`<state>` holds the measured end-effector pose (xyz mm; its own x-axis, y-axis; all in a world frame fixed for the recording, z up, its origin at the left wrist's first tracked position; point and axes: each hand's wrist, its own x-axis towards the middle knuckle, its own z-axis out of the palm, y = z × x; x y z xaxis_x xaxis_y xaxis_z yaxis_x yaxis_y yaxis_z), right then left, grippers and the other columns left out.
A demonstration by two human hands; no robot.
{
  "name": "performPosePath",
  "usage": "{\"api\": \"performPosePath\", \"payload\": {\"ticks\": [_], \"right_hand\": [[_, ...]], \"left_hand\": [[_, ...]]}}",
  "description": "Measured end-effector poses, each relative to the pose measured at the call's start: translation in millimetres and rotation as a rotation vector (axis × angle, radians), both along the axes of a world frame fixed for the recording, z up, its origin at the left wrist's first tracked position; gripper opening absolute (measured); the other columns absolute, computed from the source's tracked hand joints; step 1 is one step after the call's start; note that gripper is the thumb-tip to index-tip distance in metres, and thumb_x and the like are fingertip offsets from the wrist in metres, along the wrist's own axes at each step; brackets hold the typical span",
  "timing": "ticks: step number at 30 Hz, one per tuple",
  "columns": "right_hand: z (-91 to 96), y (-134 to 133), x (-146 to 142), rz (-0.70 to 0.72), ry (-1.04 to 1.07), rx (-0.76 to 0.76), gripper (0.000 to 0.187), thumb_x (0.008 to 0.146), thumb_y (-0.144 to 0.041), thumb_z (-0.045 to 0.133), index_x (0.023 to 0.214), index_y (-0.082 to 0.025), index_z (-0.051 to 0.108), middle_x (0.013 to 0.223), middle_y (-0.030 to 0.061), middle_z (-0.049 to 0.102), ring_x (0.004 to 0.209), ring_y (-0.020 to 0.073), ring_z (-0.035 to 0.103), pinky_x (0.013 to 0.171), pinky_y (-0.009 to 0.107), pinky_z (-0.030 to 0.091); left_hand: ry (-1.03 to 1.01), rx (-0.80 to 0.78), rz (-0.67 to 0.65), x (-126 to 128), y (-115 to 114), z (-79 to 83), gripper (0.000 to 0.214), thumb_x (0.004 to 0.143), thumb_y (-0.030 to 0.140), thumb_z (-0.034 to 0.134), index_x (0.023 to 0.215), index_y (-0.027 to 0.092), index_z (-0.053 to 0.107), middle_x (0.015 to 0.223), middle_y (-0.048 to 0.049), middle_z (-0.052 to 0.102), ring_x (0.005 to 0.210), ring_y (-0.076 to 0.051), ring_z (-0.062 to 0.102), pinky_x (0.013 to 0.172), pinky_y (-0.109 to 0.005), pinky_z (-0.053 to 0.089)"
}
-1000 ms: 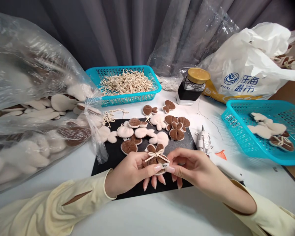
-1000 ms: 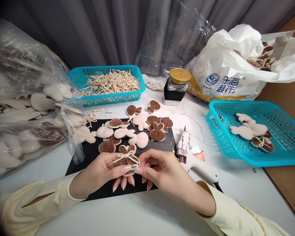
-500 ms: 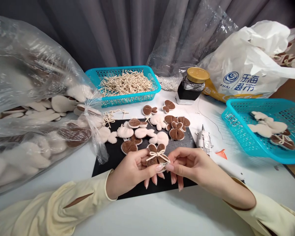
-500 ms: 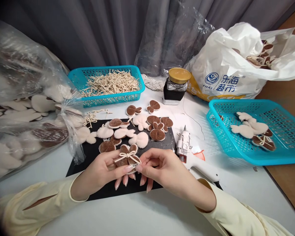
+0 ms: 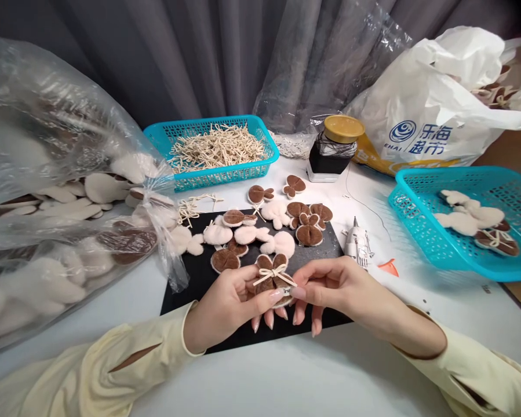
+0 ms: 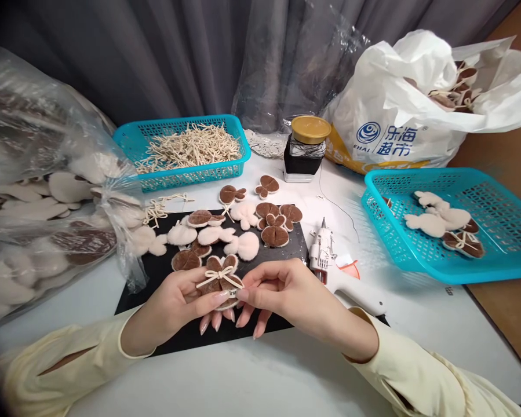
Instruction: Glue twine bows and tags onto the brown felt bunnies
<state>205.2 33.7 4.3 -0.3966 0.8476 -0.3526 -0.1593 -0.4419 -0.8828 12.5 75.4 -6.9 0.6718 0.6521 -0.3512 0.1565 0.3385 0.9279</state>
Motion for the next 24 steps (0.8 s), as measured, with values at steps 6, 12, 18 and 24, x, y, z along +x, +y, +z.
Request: {"api": "performPosePath", "payload": {"ticks": [6,12,18,24], "right_hand": [[0.5,0.6,-0.7,-0.025,0.003,0.001,0.014,0.076,-0.025,0.065,0.078,-0.012,0.066,0.063,0.0026,0.065,0.059,0.0121,0.064,0.05,0.021,0.053],[1.3,1.4,-1.1,-0.024,0.026,-0.047,0.013,0.075,-0.025,0.067,0.076,-0.012,0.067,0.062,0.0025,0.066,0.058,0.0113,0.064,0.052,0.019,0.053],[2.6,2.2,3.1,-0.033,0.132,-0.145,0.014,0.077,-0.025,0.065,0.073,-0.011,0.067,0.063,0.0026,0.067,0.057,0.0093,0.064,0.051,0.016,0.051],[0.5,3.7,4.1,-0.096,0.122,-0.17,0.013,0.076,-0.023,0.066,0.071,-0.011,0.065,0.063,0.0024,0.067,0.054,0.009,0.064,0.05,0.016,0.05]], "left_hand": [[-0.025,0.003,-0.007,0.2,0.5,-1.0,0.014,0.082,0.024,0.058,0.087,0.011,0.059,0.067,-0.0015,0.065,0.05,-0.007,0.057,0.041,-0.013,0.043],[-0.068,-0.025,-0.001,-0.1,0.0,-3.4,0.014,0.082,0.024,0.058,0.088,0.011,0.059,0.066,-0.0026,0.066,0.048,-0.008,0.057,0.038,-0.013,0.043],[-0.132,-0.119,-0.058,1.5,5.9,-2.5,0.02,0.082,0.029,0.058,0.089,0.01,0.059,0.067,-0.0045,0.066,0.049,-0.01,0.059,0.036,-0.013,0.046],[-0.182,-0.146,-0.108,1.0,8.0,-3.3,0.034,0.074,0.033,0.067,0.099,0.012,0.056,0.072,-0.0045,0.066,0.054,-0.011,0.061,0.038,-0.015,0.049]]}}
